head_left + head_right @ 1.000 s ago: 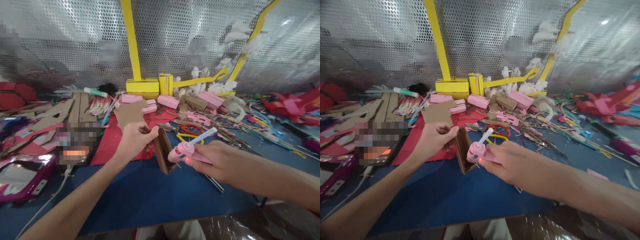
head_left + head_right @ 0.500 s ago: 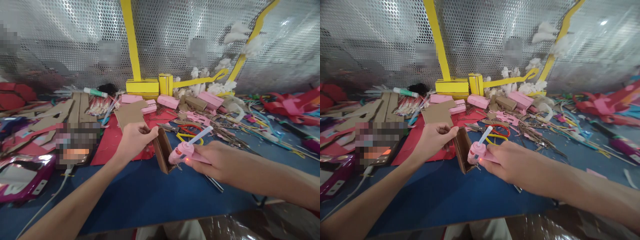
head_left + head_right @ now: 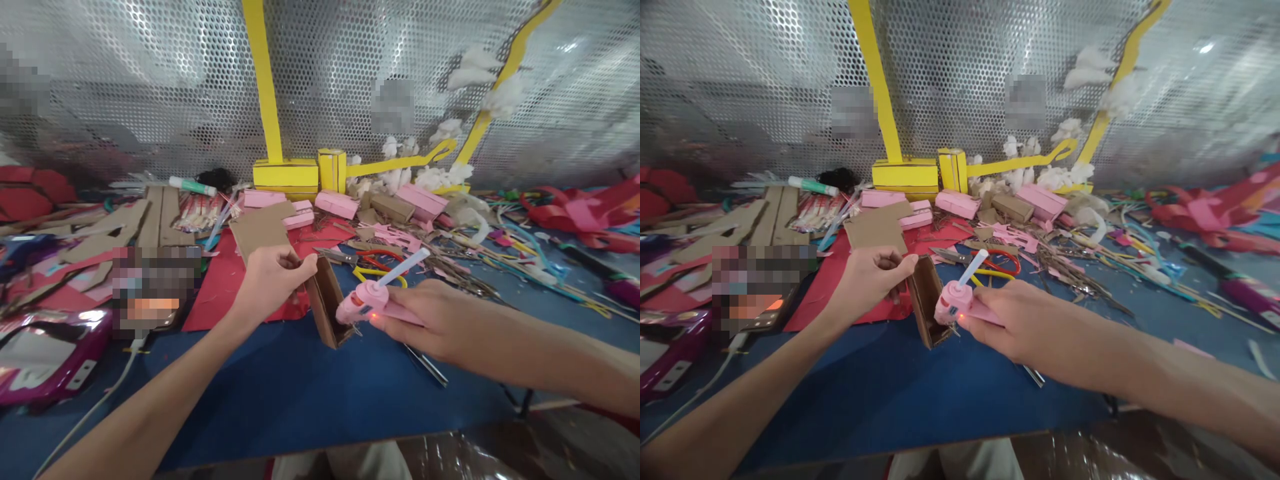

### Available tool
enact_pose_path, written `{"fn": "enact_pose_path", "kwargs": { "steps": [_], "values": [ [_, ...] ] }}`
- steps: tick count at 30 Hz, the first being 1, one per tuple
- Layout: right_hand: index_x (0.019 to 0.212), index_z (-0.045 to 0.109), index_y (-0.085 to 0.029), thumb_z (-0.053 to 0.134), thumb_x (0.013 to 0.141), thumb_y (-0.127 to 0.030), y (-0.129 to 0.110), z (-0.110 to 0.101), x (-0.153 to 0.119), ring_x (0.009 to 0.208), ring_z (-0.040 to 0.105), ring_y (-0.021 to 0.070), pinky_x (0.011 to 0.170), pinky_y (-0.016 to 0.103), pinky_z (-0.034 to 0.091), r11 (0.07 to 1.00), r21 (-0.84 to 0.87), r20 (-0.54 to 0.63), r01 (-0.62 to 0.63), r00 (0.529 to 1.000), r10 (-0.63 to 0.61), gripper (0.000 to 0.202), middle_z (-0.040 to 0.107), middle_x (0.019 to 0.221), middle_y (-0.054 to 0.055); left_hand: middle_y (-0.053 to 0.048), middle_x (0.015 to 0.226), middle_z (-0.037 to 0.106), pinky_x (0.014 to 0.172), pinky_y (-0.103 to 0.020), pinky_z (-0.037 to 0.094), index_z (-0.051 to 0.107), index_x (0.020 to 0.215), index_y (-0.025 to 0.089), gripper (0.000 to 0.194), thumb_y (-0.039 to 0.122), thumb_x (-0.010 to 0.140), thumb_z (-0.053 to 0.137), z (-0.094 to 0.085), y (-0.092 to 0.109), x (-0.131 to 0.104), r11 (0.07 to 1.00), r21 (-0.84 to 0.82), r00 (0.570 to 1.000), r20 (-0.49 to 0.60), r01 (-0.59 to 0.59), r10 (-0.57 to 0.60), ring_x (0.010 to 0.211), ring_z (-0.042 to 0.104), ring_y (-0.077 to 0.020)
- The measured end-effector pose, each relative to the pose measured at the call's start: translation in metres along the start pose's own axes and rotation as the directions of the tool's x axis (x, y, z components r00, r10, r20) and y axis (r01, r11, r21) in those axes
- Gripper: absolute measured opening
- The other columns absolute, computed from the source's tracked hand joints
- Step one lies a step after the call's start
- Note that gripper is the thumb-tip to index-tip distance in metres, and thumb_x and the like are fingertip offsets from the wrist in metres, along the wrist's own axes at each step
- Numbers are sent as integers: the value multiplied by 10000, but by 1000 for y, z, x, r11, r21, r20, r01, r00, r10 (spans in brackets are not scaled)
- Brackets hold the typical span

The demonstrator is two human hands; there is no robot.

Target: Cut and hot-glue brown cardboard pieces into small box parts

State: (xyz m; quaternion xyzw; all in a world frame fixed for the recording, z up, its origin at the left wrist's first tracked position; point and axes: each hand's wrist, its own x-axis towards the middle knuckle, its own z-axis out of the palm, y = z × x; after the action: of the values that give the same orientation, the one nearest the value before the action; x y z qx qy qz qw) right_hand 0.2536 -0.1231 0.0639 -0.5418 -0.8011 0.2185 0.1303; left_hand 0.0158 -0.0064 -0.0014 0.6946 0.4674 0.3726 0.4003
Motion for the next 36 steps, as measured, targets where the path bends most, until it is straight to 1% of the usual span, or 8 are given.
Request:
{"fn": "enact_pose_path", "kwargs": {
  "steps": [3, 6, 9, 12, 18, 23, 31, 36],
  "values": [
    [1153, 735, -309, 457, 1036, -466, -5, -4, 3, 858, 703, 201, 843, 287, 508, 1000, -24, 93, 20, 996, -17, 340, 766, 949, 3, 3, 484, 617, 366, -198, 450, 605, 622, 173, 408, 507, 842, 680, 0, -1, 0, 1000, 8, 1000, -1, -10, 10, 373, 591, -126],
    [1271, 675, -327, 400, 1064, -455, -6, -4, 6, 946, 699, 203, 912, 305, 484, 997, -52, 73, 48, 996, -44, 367, 758, 1077, 0, 0, 486, 627, 367, -205, 447, 607, 622, 173, 407, 505, 849, 671, -1, -2, 1, 1000, 18, 1000, 2, -21, 21, 370, 593, -129],
    [1221, 693, -294, 423, 1050, -490, -2, -3, 8, 787, 679, 193, 811, 296, 483, 995, -96, 10, 31, 999, -30, 375, 751, 903, 1, 1, 475, 625, 372, -205, 438, 602, 614, 175, 407, 498, 854, 664, -1, -2, 1, 999, 38, 999, -1, -39, 39, 370, 596, -131],
    [1125, 714, -265, 456, 1031, -514, 4, -1, 9, 641, 616, 175, 672, 282, 442, 994, -108, 24, 24, 999, -22, 371, 699, 745, -11, 4, 478, 625, 378, -201, 431, 594, 611, 176, 403, 490, 852, 668, -1, -1, 1, 998, 47, 999, -10, -51, 51, 375, 597, -127],
    [990, 693, -266, 470, 1034, -492, 8, 1, 11, 535, 515, 147, 618, 284, 372, 994, -102, -40, 37, 998, -41, 320, 607, 620, -40, 7, 503, 638, 373, -205, 435, 582, 621, 180, 388, 483, 848, 669, 0, 0, 0, 999, 16, 1000, -2, -28, 28, 368, 598, -127],
    [1050, 685, -272, 473, 1040, -475, 6, -1, 11, 659, 601, 160, 676, 284, 395, 993, -99, -1, 70, 997, -71, 294, 686, 762, -23, 5, 499, 639, 386, -208, 428, 588, 615, 178, 405, 496, 857, 658, 1, -1, 1, 998, 45, 999, -2, -47, 47, 363, 598, -127],
    [1084, 689, -261, 451, 1045, -495, 5, 0, 9, 787, 663, 190, 746, 297, 438, 996, -84, 30, 42, 999, -40, 336, 731, 882, 4, 3, 505, 642, 403, -205, 425, 601, 621, 175, 419, 510, 868, 654, 0, -4, 2, 996, 72, 998, -10, -54, 55, 383, 606, -126],
    [1035, 726, -271, 489, 1024, -493, 4, -5, 7, 662, 618, 170, 664, 279, 424, 995, -99, -7, 13, 1000, -14, 325, 700, 753, -12, 4, 497, 640, 394, -208, 422, 604, 624, 179, 425, 521, 872, 647, 0, -5, 2, 997, 57, 998, 3, -56, 56, 373, 603, -129]
  ]
}}
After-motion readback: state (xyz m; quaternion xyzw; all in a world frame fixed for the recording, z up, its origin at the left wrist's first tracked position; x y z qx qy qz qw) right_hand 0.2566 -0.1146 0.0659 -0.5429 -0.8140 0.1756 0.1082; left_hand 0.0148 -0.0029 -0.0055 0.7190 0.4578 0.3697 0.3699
